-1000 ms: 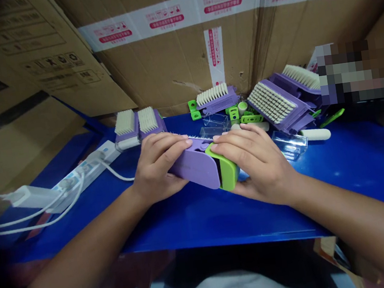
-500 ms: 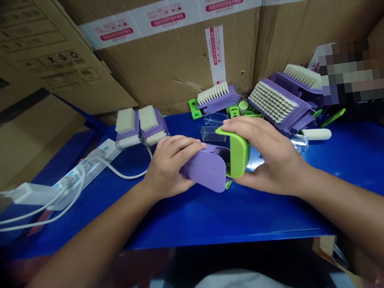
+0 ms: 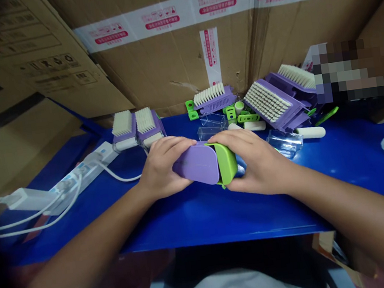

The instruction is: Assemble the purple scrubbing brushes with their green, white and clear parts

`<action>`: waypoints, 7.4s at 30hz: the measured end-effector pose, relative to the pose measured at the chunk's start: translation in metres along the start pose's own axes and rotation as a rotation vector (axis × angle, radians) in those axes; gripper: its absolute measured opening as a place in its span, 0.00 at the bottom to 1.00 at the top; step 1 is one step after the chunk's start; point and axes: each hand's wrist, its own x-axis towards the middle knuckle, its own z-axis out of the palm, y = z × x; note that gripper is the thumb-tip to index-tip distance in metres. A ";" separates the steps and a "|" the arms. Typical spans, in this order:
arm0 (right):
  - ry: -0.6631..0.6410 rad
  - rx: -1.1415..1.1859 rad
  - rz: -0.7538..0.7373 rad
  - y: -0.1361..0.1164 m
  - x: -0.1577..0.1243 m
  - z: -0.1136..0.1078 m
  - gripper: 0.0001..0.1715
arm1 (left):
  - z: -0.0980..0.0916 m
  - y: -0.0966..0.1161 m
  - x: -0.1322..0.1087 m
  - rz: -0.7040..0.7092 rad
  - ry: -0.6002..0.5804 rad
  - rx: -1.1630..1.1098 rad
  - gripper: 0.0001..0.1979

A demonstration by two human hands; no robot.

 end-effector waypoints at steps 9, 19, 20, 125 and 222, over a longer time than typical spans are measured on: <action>-0.016 0.067 0.072 0.006 -0.001 -0.002 0.47 | -0.001 0.003 -0.001 -0.078 -0.028 -0.105 0.33; -0.005 0.274 0.186 0.017 -0.003 -0.001 0.44 | -0.004 0.004 0.002 -0.119 -0.113 -0.146 0.46; -0.008 0.272 0.194 0.017 -0.003 0.000 0.44 | -0.004 0.005 0.002 -0.133 -0.126 -0.147 0.47; 0.017 0.080 0.100 0.003 -0.005 0.009 0.46 | -0.003 0.010 -0.002 0.046 0.076 0.079 0.32; 0.040 0.012 0.061 0.000 0.001 -0.002 0.42 | -0.007 0.015 0.002 -0.058 -0.018 0.020 0.35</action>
